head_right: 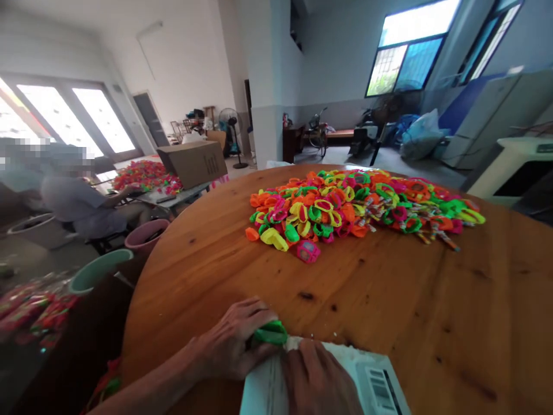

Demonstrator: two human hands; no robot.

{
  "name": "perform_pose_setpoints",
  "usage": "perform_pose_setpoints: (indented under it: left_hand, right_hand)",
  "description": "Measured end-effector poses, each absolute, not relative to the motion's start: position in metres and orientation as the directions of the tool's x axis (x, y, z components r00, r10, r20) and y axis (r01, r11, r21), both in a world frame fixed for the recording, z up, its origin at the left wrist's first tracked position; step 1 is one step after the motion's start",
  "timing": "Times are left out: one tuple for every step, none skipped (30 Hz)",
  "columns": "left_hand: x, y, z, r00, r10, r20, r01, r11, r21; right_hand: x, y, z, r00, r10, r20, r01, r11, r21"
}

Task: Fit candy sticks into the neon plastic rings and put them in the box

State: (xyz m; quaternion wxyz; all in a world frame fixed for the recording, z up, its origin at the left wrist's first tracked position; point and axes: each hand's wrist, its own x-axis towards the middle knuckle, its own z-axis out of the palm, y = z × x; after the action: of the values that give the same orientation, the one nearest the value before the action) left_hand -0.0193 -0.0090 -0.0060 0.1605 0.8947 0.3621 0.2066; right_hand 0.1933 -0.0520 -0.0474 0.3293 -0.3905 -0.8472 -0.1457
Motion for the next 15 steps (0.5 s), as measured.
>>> perform_pose_setpoints:
  left_hand:
    - [-0.02,-0.009,-0.006,0.661,0.705,0.257,0.573,-0.696,0.432]
    - [-0.021,-0.008,-0.007,0.667,0.695,0.268,0.564,-0.706,0.427]
    - [-0.021,-0.008,-0.008,0.67,0.687,0.282,0.555,-0.715,0.425]
    - [-0.022,-0.007,-0.009,0.67,0.679,0.299,0.544,-0.724,0.425]
    - [-0.022,-0.007,-0.01,0.667,0.675,0.315,0.535,-0.728,0.429]
    - [-0.023,-0.007,-0.012,0.661,0.675,0.327,0.526,-0.728,0.439]
    - [-0.023,-0.007,-0.014,0.656,0.677,0.334,0.52,-0.726,0.45]
    - [-0.023,-0.006,-0.015,0.645,0.685,0.339,0.522,-0.719,0.459]
    - [-0.023,-0.005,-0.017,0.63,0.698,0.34,0.533,-0.707,0.465]
    - [-0.023,-0.003,-0.017,0.608,0.718,0.34,0.555,-0.69,0.465]
    - [-0.025,0.0,-0.017,0.579,0.742,0.338,0.586,-0.667,0.46]
    - [-0.028,0.002,-0.016,0.544,0.768,0.338,0.622,-0.64,0.452]
    - [-0.032,0.004,-0.014,0.499,0.796,0.342,0.662,-0.605,0.442]
    - [-0.039,0.005,-0.01,0.45,0.822,0.35,0.699,-0.567,0.435]
    - [-0.048,0.005,-0.004,0.396,0.844,0.361,0.731,-0.528,0.433]
  right_hand:
    - [0.192,-0.054,-0.042,-0.473,0.583,0.661,0.757,0.653,-0.035]
    - [0.191,-0.057,-0.037,-0.461,0.609,0.646,0.76,0.647,-0.068]
    - [0.189,-0.06,-0.033,-0.448,0.637,0.628,0.762,0.639,-0.105]
    - [0.189,-0.063,-0.029,-0.443,0.664,0.603,0.757,0.637,-0.146]
    - [0.189,-0.065,-0.025,-0.436,0.692,0.575,0.749,0.634,-0.195]
    - [0.189,-0.065,-0.02,-0.425,0.725,0.542,0.738,0.624,-0.257]
    - [0.191,-0.063,-0.016,-0.4,0.764,0.506,0.727,0.6,-0.332]
    - [0.193,-0.058,-0.011,-0.37,0.809,0.456,0.718,0.561,-0.412]
    - [0.195,-0.049,-0.005,-0.327,0.853,0.406,0.721,0.503,-0.476]
    - [0.198,-0.037,0.001,-0.277,0.888,0.367,0.744,0.44,-0.503]
    - [0.199,-0.021,0.007,-0.231,0.911,0.341,0.774,0.385,-0.503]
    - [0.199,-0.002,0.013,-0.177,0.912,0.37,0.817,0.346,-0.461]
    - [0.199,0.018,0.019,-0.156,0.9,0.408,0.869,0.322,-0.377]
    - [0.197,0.038,0.023,-0.145,0.893,0.425,0.885,0.309,-0.347]
    - [0.195,0.058,0.027,-0.133,0.889,0.438,0.897,0.296,-0.329]
